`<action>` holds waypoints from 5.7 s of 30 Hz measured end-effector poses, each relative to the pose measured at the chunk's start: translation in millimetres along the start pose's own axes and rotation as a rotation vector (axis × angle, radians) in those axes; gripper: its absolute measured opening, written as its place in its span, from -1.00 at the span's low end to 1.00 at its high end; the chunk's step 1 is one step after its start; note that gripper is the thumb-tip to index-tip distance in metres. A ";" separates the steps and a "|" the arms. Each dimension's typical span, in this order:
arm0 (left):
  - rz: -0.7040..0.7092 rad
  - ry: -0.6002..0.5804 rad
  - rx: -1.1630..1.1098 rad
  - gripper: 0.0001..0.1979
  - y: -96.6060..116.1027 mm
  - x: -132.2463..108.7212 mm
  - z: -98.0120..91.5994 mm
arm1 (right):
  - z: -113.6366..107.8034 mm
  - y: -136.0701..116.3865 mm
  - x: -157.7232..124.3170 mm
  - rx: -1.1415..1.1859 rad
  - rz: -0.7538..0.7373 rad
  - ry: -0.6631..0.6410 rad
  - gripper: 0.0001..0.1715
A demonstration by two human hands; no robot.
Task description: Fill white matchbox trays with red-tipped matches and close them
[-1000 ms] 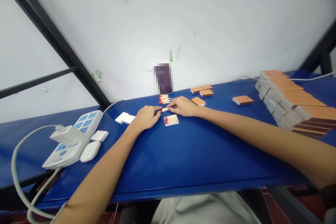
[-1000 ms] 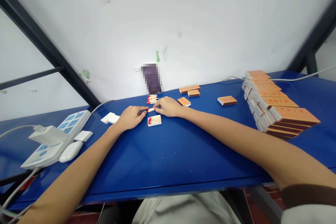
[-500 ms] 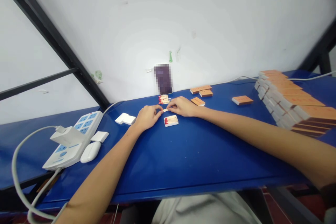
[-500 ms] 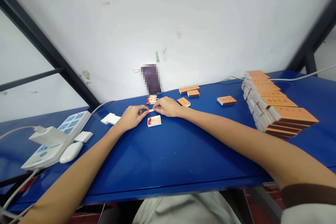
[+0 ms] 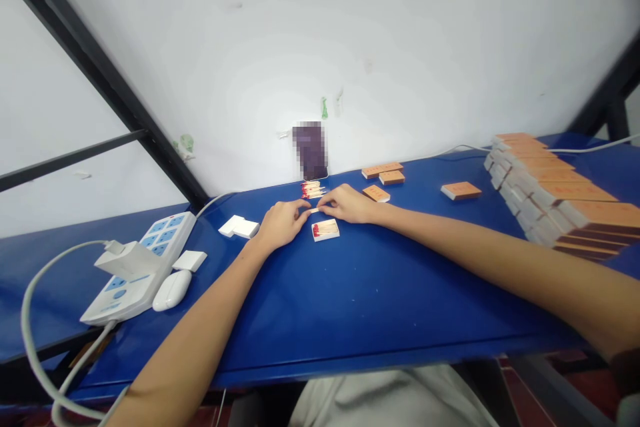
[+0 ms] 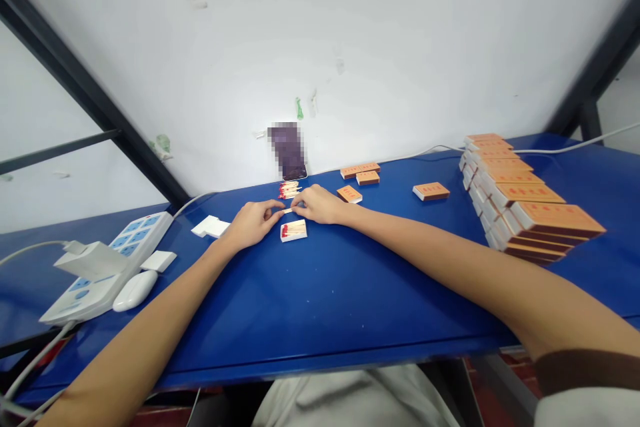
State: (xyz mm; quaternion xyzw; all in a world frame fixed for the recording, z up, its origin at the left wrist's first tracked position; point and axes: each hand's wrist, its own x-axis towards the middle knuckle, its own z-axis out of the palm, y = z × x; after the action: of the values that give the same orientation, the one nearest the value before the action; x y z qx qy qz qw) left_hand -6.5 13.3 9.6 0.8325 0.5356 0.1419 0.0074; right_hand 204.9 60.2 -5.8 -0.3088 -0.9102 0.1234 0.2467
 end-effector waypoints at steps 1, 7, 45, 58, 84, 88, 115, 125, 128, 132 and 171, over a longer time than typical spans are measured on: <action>0.001 -0.012 0.005 -0.62 -0.4 0.3 0.0 | -0.1 -0.3 -0.1 -0.001 0.007 -0.004 -0.72; 0.011 -0.024 0.004 -0.62 -0.3 1.0 -1.4 | 0.1 -1.1 -1.3 -0.092 0.018 0.033 -0.69; -0.024 -0.168 0.206 -0.67 15.3 2.6 -15.6 | -25.2 -18.9 10.0 -0.272 -0.028 -0.234 -0.75; 0.118 -0.472 -0.431 -0.62 23.3 -10.5 -35.9 | -66.6 -59.0 12.5 -0.141 -0.009 -0.644 -0.78; 0.080 -0.369 -0.457 -0.81 24.7 -12.2 -41.5 | -69.4 -62.3 11.0 -0.048 -0.008 -0.616 -0.77; 0.090 -0.368 -0.505 -0.80 17.4 -10.9 -36.4 | -65.3 -60.8 11.7 -0.037 -0.003 -0.607 -0.84; 0.077 -0.333 -0.450 -0.66 12.9 -7.8 -25.8 | -61.3 -52.5 14.1 0.027 0.102 -0.636 -0.85; 0.055 -0.309 -0.388 -0.66 13.9 -7.4 -23.1 | -62.5 -54.4 14.0 -0.017 0.097 -0.659 -0.79; 0.058 -0.301 -0.371 -0.66 14.4 -7.6 -22.8 | -60.6 -53.0 14.5 -0.015 0.087 -0.646 -0.80; 0.062 -0.275 -0.357 -0.66 15.4 -7.5 -21.1 | -59.2 -51.7 14.9 -0.002 0.088 -0.624 -0.83; 0.070 -0.230 -0.312 -0.58 18.3 -8.0 -18.9 | -87.9 -41.3 5.9 -0.176 0.307 -0.735 -0.24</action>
State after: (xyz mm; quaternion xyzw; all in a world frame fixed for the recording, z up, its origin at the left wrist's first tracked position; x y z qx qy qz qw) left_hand 2.1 -4.3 29.0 0.8501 0.4735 0.1271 0.1925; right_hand 226.4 38.1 86.5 -0.3963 -0.8882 0.1827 -0.1435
